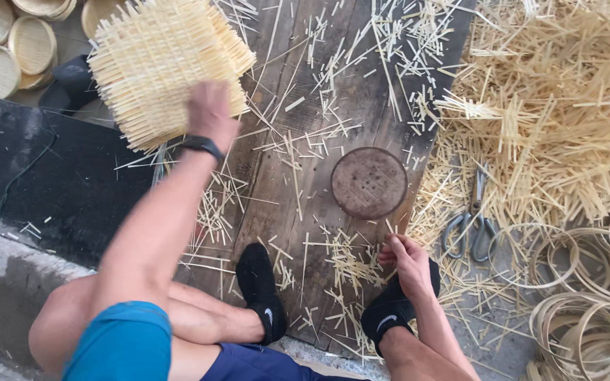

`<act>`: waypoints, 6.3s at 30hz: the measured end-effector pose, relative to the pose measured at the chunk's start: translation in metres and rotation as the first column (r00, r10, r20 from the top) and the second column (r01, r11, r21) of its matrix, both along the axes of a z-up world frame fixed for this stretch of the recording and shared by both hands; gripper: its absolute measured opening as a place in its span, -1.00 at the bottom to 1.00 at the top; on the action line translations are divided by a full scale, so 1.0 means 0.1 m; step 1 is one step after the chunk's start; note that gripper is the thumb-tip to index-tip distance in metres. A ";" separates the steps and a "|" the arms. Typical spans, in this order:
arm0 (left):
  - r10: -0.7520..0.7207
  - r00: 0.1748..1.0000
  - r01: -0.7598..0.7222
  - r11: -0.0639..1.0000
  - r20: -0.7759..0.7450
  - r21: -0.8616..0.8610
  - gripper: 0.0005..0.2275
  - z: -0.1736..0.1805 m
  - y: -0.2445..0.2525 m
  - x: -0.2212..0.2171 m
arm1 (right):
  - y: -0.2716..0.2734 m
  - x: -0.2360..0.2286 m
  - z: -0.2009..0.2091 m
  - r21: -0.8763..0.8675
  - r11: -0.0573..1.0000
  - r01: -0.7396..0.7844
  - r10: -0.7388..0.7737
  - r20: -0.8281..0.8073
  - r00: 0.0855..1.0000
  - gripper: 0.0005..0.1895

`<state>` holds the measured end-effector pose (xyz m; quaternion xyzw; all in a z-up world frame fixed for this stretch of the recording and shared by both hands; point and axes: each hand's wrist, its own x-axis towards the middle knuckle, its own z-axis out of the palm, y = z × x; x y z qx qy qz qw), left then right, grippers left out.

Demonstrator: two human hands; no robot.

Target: The person constructs a bamboo steamer basket by fitting a woven base into a circular rim, using shears to trim the excess bamboo strips, and pressing a wooden block onto the base to secure it.

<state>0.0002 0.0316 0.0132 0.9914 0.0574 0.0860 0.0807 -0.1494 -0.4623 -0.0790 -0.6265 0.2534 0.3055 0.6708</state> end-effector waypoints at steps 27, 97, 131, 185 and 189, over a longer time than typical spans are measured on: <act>-0.328 0.861 0.198 0.920 0.388 0.338 -0.79 1.41 0.42 0.13 | -0.09 -0.10 -0.05 0.194 0.979 0.065 -0.094 0.142 0.985 -0.66; -0.500 0.815 -0.467 -0.269 -0.293 -0.842 -0.55 2.17 -2.57 -0.85 | 0.34 0.72 3.44 -0.923 0.382 0.048 0.921 0.376 -0.101 -0.84; -0.416 0.858 -0.483 -0.455 -0.301 -0.748 -0.80 0.85 -2.07 -0.58 | 0.14 0.77 2.01 0.523 0.850 0.072 -0.188 0.171 0.967 -0.62; 0.115 0.990 -0.141 0.639 -0.087 -0.756 -0.90 -0.49 -2.08 -0.57 | 0.47 0.97 0.92 -0.711 0.685 0.163 0.216 0.411 0.886 -0.78; 0.069 0.990 -0.133 0.720 -0.120 -0.681 -0.94 -0.50 -2.04 -0.53 | 0.44 0.97 0.94 -0.690 0.708 0.150 0.136 0.342 0.930 -0.81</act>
